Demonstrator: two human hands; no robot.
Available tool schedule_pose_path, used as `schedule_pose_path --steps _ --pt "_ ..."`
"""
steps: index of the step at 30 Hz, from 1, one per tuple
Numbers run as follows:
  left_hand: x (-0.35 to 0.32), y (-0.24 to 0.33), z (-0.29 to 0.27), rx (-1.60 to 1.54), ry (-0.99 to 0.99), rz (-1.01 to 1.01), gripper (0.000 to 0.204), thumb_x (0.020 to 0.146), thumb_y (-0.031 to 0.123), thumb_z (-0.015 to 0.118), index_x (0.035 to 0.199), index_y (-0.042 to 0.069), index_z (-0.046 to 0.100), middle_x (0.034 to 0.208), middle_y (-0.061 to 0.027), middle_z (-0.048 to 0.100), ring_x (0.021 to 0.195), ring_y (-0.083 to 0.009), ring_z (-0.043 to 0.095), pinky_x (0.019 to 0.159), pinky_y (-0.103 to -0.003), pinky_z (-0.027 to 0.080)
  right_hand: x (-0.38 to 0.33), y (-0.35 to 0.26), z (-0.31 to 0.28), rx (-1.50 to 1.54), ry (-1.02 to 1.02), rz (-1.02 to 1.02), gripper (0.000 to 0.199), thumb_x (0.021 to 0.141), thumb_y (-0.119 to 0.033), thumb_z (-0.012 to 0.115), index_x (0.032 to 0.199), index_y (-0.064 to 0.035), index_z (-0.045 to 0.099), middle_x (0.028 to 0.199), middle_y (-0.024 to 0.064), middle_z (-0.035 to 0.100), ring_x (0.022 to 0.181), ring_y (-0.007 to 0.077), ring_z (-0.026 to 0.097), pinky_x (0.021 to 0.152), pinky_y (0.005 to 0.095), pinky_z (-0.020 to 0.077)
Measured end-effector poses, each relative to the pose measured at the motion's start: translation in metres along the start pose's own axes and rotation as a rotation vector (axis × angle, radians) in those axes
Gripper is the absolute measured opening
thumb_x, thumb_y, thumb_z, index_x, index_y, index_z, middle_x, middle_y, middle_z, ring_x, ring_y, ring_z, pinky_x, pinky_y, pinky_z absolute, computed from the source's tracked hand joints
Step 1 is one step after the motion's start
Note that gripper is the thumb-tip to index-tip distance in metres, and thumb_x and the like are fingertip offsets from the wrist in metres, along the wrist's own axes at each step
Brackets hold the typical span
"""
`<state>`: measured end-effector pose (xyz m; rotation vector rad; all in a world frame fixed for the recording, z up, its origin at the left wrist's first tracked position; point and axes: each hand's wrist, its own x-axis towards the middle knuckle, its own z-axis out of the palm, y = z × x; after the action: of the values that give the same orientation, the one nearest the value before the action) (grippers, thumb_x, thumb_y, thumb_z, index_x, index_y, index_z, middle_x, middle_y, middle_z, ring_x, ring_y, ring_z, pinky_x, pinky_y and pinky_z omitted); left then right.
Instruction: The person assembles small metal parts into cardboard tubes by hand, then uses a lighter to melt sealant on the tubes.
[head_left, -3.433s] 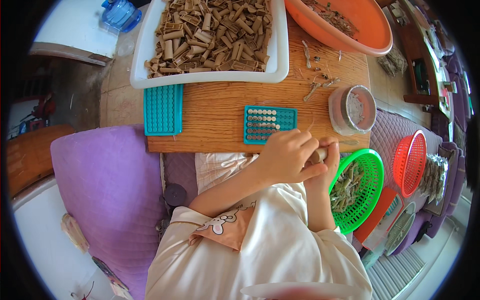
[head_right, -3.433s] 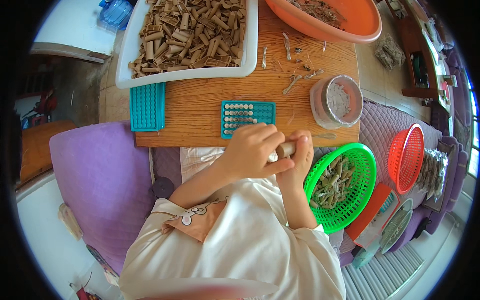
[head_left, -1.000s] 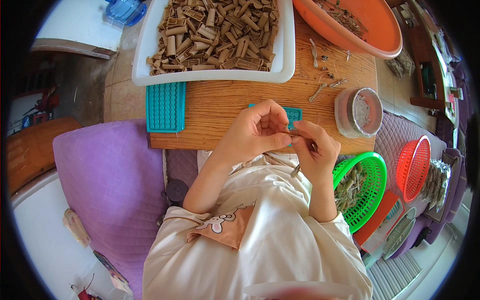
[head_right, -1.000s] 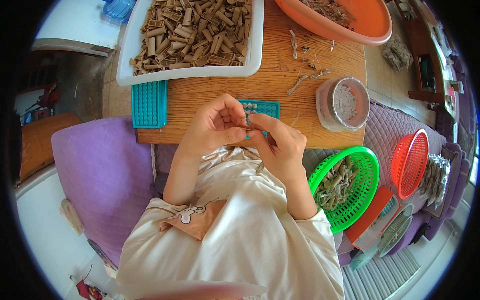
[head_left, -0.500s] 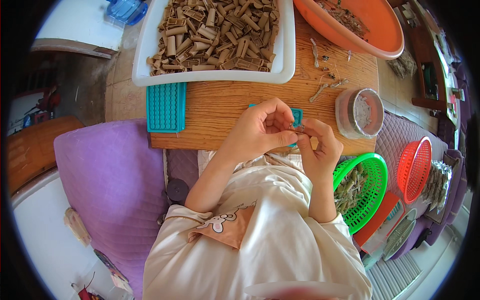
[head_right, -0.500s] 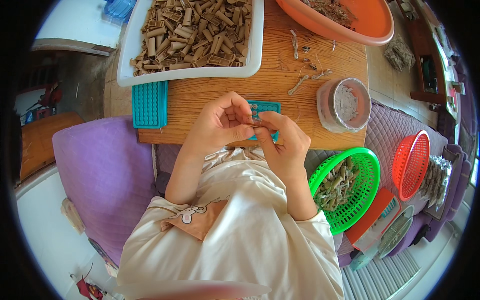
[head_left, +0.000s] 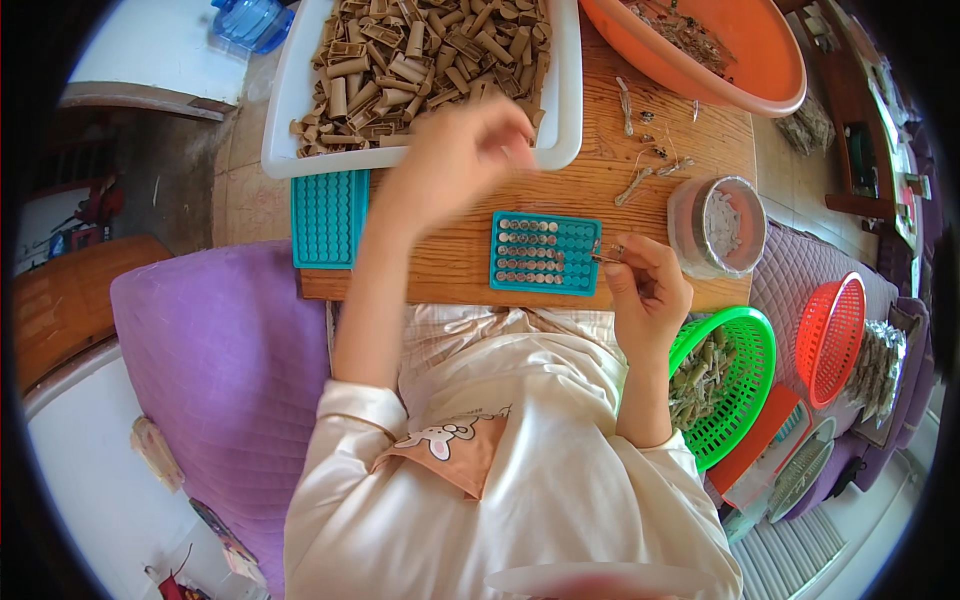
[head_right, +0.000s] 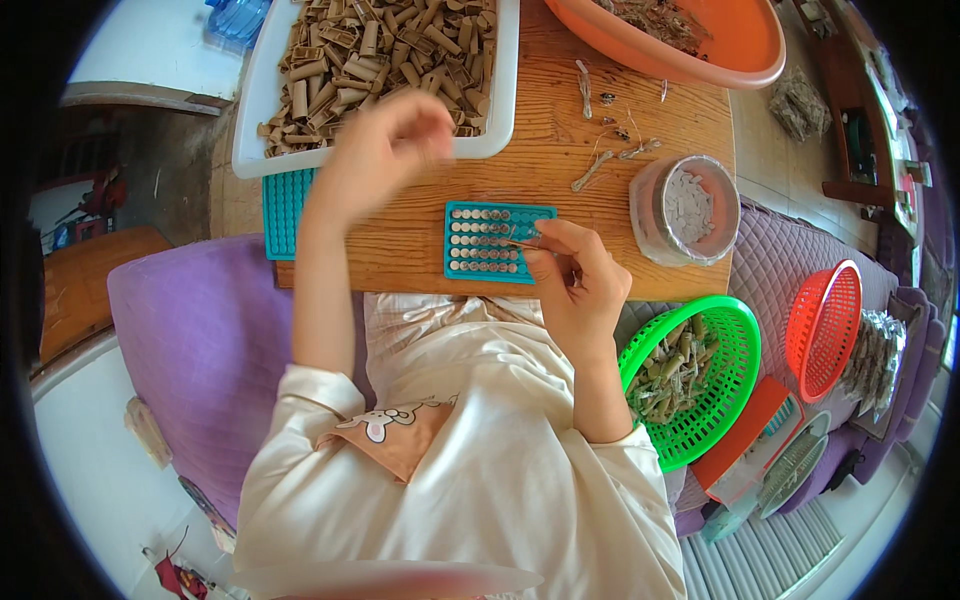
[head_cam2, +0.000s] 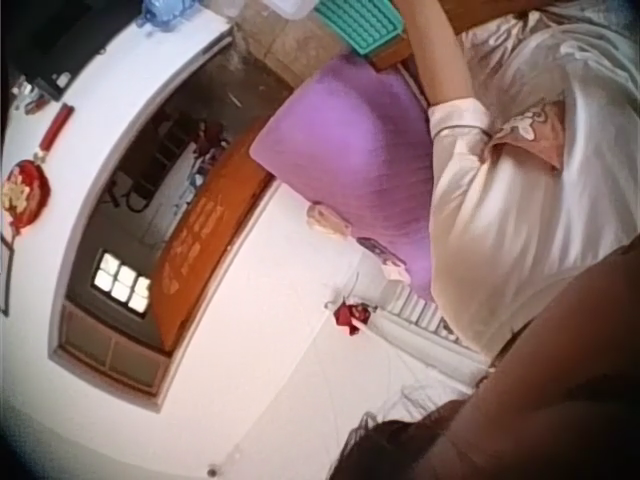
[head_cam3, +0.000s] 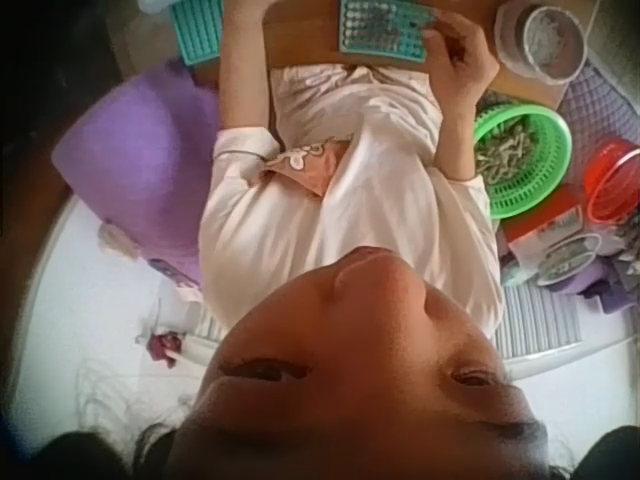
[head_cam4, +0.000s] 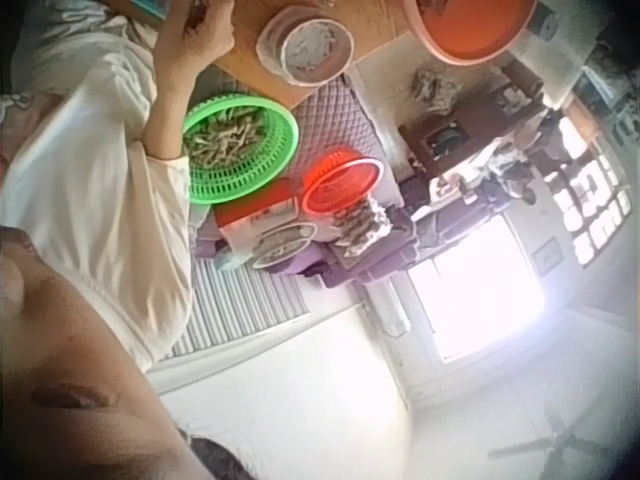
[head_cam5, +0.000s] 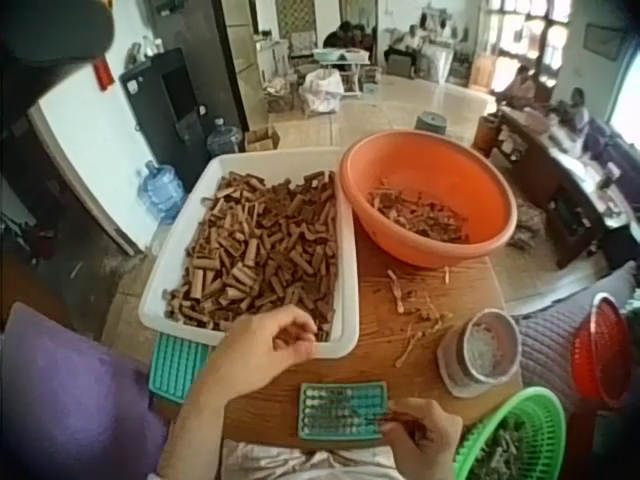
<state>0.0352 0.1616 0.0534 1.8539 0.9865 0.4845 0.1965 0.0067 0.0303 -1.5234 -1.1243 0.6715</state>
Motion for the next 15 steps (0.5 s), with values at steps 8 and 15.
schedule_pose_path --steps 8,15 --pt "0.118 -0.095 -0.049 1.357 0.305 0.54 0.012 0.075 0.007 0.053 0.085 0.007 0.059 0.077 -0.0068 0.062 0.075 -0.0214 0.061 0.066 -0.032 0.05 -0.002 -0.003 0.011 0.085 -0.04 0.007 0.02 0.07 0.001 0.064 0.088 -0.0004 0.056 0.069 0.004 0.059 0.05 0.0031 0.043 0.044 0.0168 0.0351" --pt "0.114 -0.076 -0.044 1.233 0.208 0.211 0.015 0.071 0.007 0.057 0.086 0.005 0.058 0.075 -0.0096 0.061 0.073 -0.0233 0.061 0.065 -0.032 0.05 0.001 0.01 -0.002 0.052 -0.031 0.041 0.019 0.069 0.003 0.064 0.086 -0.0001 0.055 0.067 0.0028 0.056 0.052 0.0029 0.043 0.044 0.0159 0.0348"
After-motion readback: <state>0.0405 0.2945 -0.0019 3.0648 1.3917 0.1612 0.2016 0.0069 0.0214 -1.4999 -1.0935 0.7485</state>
